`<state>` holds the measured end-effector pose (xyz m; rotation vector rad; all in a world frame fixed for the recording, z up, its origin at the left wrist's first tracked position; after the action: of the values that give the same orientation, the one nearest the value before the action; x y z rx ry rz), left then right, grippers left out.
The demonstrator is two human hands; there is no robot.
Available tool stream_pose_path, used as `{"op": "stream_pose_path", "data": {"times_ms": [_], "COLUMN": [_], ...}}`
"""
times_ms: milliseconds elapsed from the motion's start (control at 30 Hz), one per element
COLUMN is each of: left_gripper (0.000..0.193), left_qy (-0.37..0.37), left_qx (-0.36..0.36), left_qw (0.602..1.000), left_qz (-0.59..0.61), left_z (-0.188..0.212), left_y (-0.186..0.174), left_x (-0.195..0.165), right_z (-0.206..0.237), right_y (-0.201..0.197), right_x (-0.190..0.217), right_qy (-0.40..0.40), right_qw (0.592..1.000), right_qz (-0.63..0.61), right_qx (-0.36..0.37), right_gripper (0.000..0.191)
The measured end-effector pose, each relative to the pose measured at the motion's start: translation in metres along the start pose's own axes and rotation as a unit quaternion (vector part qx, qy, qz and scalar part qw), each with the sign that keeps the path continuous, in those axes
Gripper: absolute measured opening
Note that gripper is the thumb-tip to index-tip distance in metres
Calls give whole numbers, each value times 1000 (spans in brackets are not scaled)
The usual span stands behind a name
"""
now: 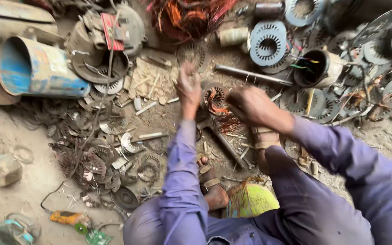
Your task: The person sits on the ground and manually pulls copper wire from disassembled motor stators. They separate the extracted copper strands and place them into a growing pile, occasionally using pliers to assist with the removal.
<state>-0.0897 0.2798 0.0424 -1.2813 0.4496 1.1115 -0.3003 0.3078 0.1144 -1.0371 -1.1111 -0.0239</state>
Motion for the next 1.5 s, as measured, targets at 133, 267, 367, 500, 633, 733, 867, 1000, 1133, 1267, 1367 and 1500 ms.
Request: {"op": "stream_pose_path", "data": {"times_ms": [133,267,367,500,633,733,867,1000,1133,1267,1367,1500], "left_gripper": [58,67,65,68,67,62,60,58,60,62,63,56], "left_qy": [18,3,19,0,76,95,64,79,115,93,134,150], "left_qx": [-22,-24,-51,-31,-63,-62,-57,-67,-77,-71,-83,-68], "left_qw": [999,987,993,994,993,990,993,994,989,992,987,986], "left_qz": [34,161,105,107,58,84,86,40,53,34,13,-20], "left_z": [41,33,28,28,32,31,32,33,32,32,37,48], "left_y": [25,32,26,28,24,24,25,29,26,30,33,47], "left_x": [46,70,81,96,96,97,106,110,106,109,105,93], "right_z": [-50,-70,-68,-62,-49,-48,-38,-30,-26,-16,-8,12], "right_y": [80,125,143,152,162,159,163,165,147,127,120,117], "right_x": [-47,-59,-57,-55,-62,-66,-70,-63,-46,-20,-5,0], "right_qy": [256,424,498,481,476,346,368,429,353,305,370,499], "right_qw": [953,881,823,778,778,811,755,681,753,816,815,650], "right_qz": [-80,-184,-271,-403,-409,-472,-541,-593,-554,-491,-443,-564], "right_qx": [139,101,34,-29,25,22,36,-5,-36,-15,-56,-103], "right_gripper": [49,35,27,21,30,26,23,16,20,18,13,14]}}
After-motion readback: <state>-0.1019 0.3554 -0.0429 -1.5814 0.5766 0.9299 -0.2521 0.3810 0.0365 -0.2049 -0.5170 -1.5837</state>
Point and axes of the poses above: each hand's wrist, its own z-axis away from the middle knuckle, its own y-axis out of the palm, x = y × z, the point moved 4 cm from there along -z, towards the middle knuckle, and after that the axes turned 7 degrees about -y, right-handed, at the moved point
